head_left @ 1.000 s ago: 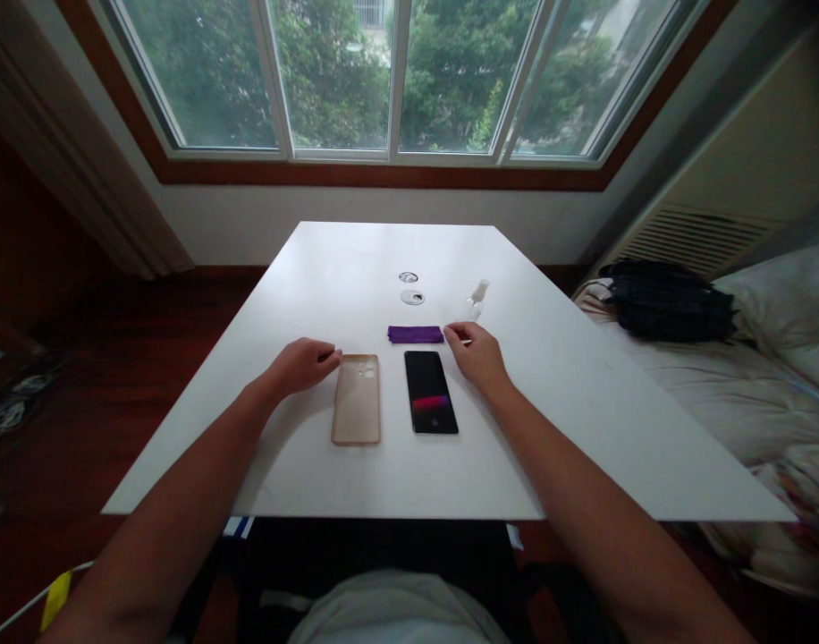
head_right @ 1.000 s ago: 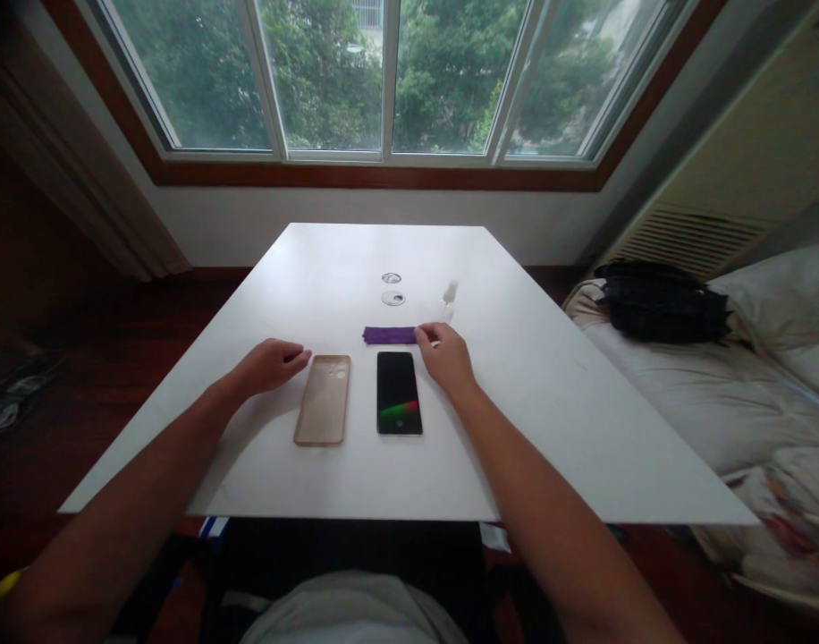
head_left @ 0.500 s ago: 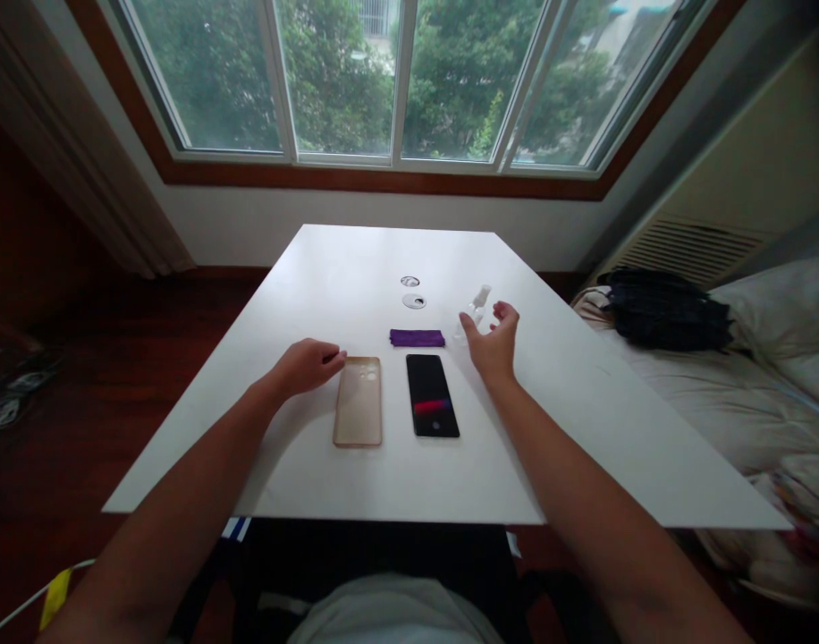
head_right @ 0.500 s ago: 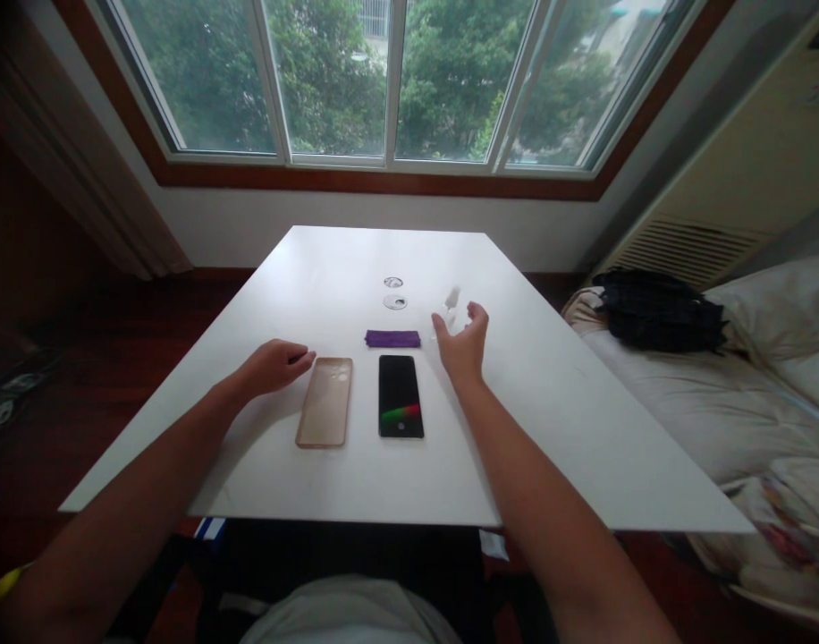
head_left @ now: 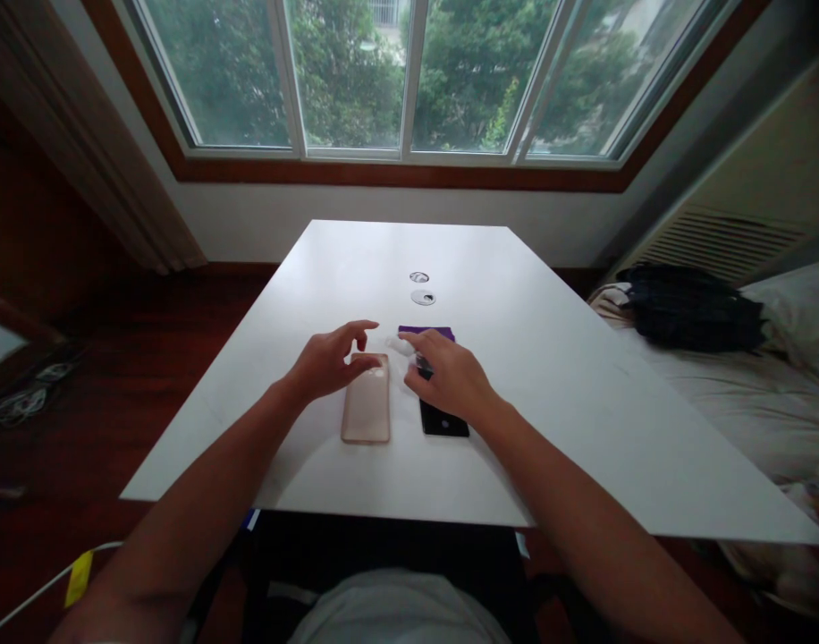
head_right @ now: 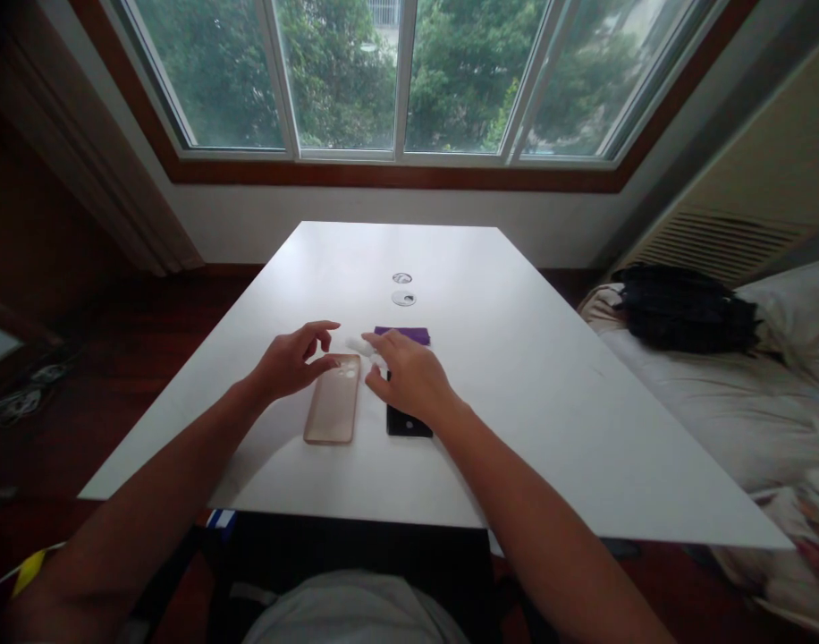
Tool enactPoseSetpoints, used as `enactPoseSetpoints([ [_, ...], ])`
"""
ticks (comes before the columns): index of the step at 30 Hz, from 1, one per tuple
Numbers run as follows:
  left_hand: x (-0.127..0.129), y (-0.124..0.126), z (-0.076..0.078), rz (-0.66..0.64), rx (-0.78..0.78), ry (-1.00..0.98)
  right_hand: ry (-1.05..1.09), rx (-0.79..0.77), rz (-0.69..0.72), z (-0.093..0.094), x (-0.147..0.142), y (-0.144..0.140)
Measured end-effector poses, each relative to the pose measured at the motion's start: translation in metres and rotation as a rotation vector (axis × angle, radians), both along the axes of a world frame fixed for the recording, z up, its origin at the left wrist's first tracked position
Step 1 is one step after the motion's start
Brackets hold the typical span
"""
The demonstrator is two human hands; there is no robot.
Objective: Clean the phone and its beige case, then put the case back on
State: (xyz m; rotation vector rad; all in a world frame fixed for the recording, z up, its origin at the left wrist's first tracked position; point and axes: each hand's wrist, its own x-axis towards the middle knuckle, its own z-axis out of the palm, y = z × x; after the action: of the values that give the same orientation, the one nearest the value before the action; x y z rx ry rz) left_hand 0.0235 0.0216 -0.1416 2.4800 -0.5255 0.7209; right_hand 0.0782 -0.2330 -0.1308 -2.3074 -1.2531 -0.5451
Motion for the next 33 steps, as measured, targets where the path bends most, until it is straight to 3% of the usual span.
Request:
enactPoseSetpoints([
  [4, 0.0, -0.011, 0.002, -0.135, 0.132, -0.078, -0.075, -0.138, -0.005, -0.006, -0.005, 0.009],
  [10, 0.0, -0.022, 0.007, -0.087, 0.249, -0.075, -0.15, -0.154, 0.032, -0.007, 0.003, 0.004],
  [15, -0.001, -0.03, 0.007, -0.118, 0.146, -0.013, -0.193, -0.144, 0.091, -0.004, 0.002, 0.005],
  [17, 0.001, -0.025, 0.004, -0.151, 0.024, 0.023, -0.185, -0.112, 0.11, -0.004, 0.003, 0.001],
  [19, 0.003, -0.014, 0.0, -0.149, -0.215, 0.004, -0.15, -0.052, 0.079, -0.004, 0.007, -0.006],
  [21, 0.007, 0.002, -0.004, -0.052, -0.515, -0.085, -0.085, 0.043, -0.005, -0.004, 0.013, -0.015],
  [23, 0.009, 0.017, -0.007, 0.048, -0.641, -0.128, 0.008, 0.16, -0.068, -0.003, 0.019, -0.022],
  [29, 0.009, 0.024, -0.014, 0.029, -0.482, -0.061, 0.277, 0.447, 0.028, -0.009, 0.025, -0.021],
  [33, 0.006, 0.02, -0.014, 0.005, -0.414, -0.048, 0.693, 0.658, 0.148, -0.016, 0.022, -0.018],
])
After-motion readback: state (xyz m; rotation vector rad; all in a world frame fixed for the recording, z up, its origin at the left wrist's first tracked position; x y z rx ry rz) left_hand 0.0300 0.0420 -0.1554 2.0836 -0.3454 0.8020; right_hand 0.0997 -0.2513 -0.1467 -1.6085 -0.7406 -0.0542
